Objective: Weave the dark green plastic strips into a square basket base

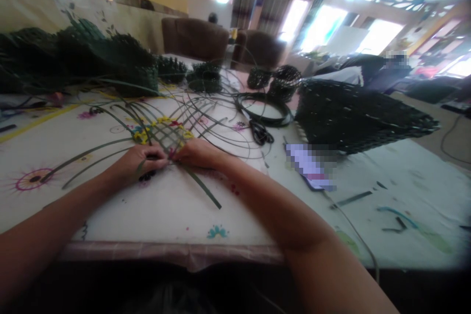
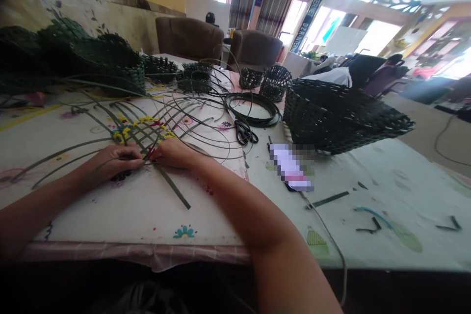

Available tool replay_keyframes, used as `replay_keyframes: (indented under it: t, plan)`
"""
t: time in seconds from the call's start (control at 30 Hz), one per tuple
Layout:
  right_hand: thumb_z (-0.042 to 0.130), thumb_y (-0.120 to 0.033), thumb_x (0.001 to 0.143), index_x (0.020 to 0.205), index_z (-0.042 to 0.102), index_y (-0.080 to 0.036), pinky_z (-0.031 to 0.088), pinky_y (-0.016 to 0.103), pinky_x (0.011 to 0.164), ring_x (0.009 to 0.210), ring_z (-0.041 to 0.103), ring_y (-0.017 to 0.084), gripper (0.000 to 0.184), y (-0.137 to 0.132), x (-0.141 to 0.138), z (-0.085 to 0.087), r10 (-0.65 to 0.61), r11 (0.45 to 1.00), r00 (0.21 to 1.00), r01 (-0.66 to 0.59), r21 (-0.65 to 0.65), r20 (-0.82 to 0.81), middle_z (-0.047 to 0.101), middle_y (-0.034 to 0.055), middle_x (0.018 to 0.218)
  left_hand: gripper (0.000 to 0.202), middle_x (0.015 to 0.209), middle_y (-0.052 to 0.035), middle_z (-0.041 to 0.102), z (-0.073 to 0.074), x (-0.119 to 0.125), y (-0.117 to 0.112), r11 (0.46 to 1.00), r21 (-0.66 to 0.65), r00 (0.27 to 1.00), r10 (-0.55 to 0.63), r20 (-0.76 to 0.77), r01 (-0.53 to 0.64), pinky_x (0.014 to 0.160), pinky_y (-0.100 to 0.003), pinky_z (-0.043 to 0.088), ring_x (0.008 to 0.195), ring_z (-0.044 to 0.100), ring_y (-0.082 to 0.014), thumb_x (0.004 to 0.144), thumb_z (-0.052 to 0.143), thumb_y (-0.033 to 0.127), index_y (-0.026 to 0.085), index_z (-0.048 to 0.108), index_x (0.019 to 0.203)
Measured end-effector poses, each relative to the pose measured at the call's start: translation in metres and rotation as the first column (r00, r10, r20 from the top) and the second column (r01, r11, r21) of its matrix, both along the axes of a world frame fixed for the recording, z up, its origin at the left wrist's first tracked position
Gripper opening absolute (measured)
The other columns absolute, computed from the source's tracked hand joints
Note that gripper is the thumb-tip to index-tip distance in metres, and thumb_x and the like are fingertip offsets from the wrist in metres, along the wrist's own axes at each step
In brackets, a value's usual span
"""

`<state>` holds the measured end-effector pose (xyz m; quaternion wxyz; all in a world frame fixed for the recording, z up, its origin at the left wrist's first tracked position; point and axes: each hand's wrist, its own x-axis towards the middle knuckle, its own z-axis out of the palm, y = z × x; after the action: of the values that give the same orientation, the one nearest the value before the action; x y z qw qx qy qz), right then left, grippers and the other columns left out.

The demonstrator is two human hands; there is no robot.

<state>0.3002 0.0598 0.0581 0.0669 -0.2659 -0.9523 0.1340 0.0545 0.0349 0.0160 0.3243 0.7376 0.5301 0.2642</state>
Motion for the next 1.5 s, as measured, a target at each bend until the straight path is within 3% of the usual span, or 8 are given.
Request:
replay_keyframes:
  t: [0.13, 0.33, 0.47, 0.6, 0.8, 0.93, 1.23, 1.5]
  plan:
    - [0.062, -0.01, 0.104, 0.115, 0.089, -0.018, 0.046, 0.022, 0.083, 0.093, 0.072, 0.014, 0.03, 0.002, 0.001, -0.003, -0.009, 1.0, 0.999, 0.008, -0.028, -0.037, 0.086, 0.0081, 0.11, 0.042, 0.083, -0.0034, 0.067, -0.002, -0.004, 0.003, 0.996, 0.035, 0.996, -0.085, 0.014, 0.085, 0.072, -0.028, 0.05, 0.074, 0.06, -0.0178, 0.079, 0.074, 0.062, 0.022, 0.071, 0.071]
    - [0.06, -0.011, 0.103, 0.11, 0.088, -0.017, 0.046, 0.024, 0.085, 0.09, 0.069, 0.014, 0.03, 0.008, 0.002, -0.012, 0.019, 0.995, 0.994, -0.03, -0.093, -0.112, 0.085, 0.0073, 0.106, 0.039, 0.08, -0.0018, 0.064, 0.002, 0.0, 0.0, 0.996, 0.004, 0.996, -0.091, 0.024, 0.091, 0.063, -0.026, 0.047, 0.07, 0.058, -0.0159, 0.081, 0.074, 0.058, 0.021, 0.067, 0.069]
    - [0.061, -0.007, 0.099, 0.102, 0.088, -0.016, 0.045, 0.027, 0.08, 0.086, 0.067, 0.016, 0.028, 0.005, -0.001, -0.012, 0.021, 1.0, 0.998, -0.022, -0.015, -0.059, 0.084, 0.0092, 0.101, 0.045, 0.073, -0.0006, 0.061, 0.002, 0.008, -0.003, 1.0, 0.007, 1.0, -0.01, 0.022, 0.009, 0.055, -0.025, 0.04, 0.064, 0.053, -0.0144, 0.083, 0.073, 0.062, 0.021, 0.064, 0.068]
    - [0.063, -0.01, 0.101, 0.107, 0.088, -0.017, 0.048, 0.029, 0.084, 0.095, 0.071, 0.02, 0.026, 0.0, -0.005, -0.009, 0.004, 0.997, 1.0, -0.004, 0.072, -0.004, 0.085, 0.0124, 0.113, 0.049, 0.072, -0.0003, 0.059, -0.006, 0.008, -0.001, 1.0, -0.01, 1.0, -0.001, 0.019, 0.001, 0.054, -0.025, 0.04, 0.063, 0.052, -0.0146, 0.08, 0.077, 0.065, 0.022, 0.058, 0.067]
    - [0.06, -0.016, 0.107, 0.119, 0.084, -0.016, 0.05, 0.029, 0.084, 0.103, 0.073, 0.021, 0.028, -0.005, -0.008, -0.007, -0.022, 0.992, 0.998, 0.015, 0.127, 0.056, 0.083, 0.0145, 0.125, 0.046, 0.077, -0.0011, 0.059, -0.008, 0.004, 0.0, 0.996, 0.036, 0.996, -0.086, 0.02, 0.085, 0.06, -0.025, 0.043, 0.069, 0.054, -0.0153, 0.081, 0.076, 0.061, 0.022, 0.056, 0.068]
    - [0.058, -0.016, 0.108, 0.12, 0.084, -0.015, 0.048, 0.03, 0.082, 0.1, 0.073, 0.021, 0.029, -0.009, -0.011, -0.005, -0.05, 0.992, 0.996, 0.042, 0.121, 0.069, 0.083, 0.0155, 0.122, 0.046, 0.074, 0.0003, 0.055, -0.003, 0.0, 0.002, 0.985, 0.074, 0.987, -0.155, -0.041, 0.158, 0.063, -0.025, 0.043, 0.069, 0.051, -0.0148, 0.083, 0.073, 0.061, 0.022, 0.053, 0.069]
    - [0.06, -0.007, 0.092, 0.097, 0.087, -0.012, 0.041, 0.025, 0.075, 0.079, 0.061, 0.014, 0.028, 0.007, -0.005, -0.017, -0.142, 0.973, 0.976, 0.106, -0.205, -0.167, 0.078, 0.0033, 0.086, 0.049, 0.075, 0.0013, 0.055, -0.001, -0.002, 0.002, 0.985, -0.003, 0.982, -0.17, -0.08, 0.17, 0.06, -0.026, 0.04, 0.065, 0.049, -0.014, 0.082, 0.073, 0.066, 0.022, 0.053, 0.073]
    - [0.062, -0.019, 0.093, 0.079, 0.07, -0.015, 0.036, 0.026, 0.074, 0.076, 0.052, 0.013, 0.016, 0.014, -0.002, -0.024, -0.188, 0.925, 0.936, 0.067, -0.373, -0.298, 0.059, -0.0029, 0.073, 0.051, 0.075, -0.0009, 0.061, -0.007, -0.001, 0.004, 0.995, -0.036, 0.995, -0.092, -0.027, 0.091, 0.061, -0.027, 0.043, 0.068, 0.056, -0.017, 0.079, 0.078, 0.07, 0.023, 0.059, 0.073]
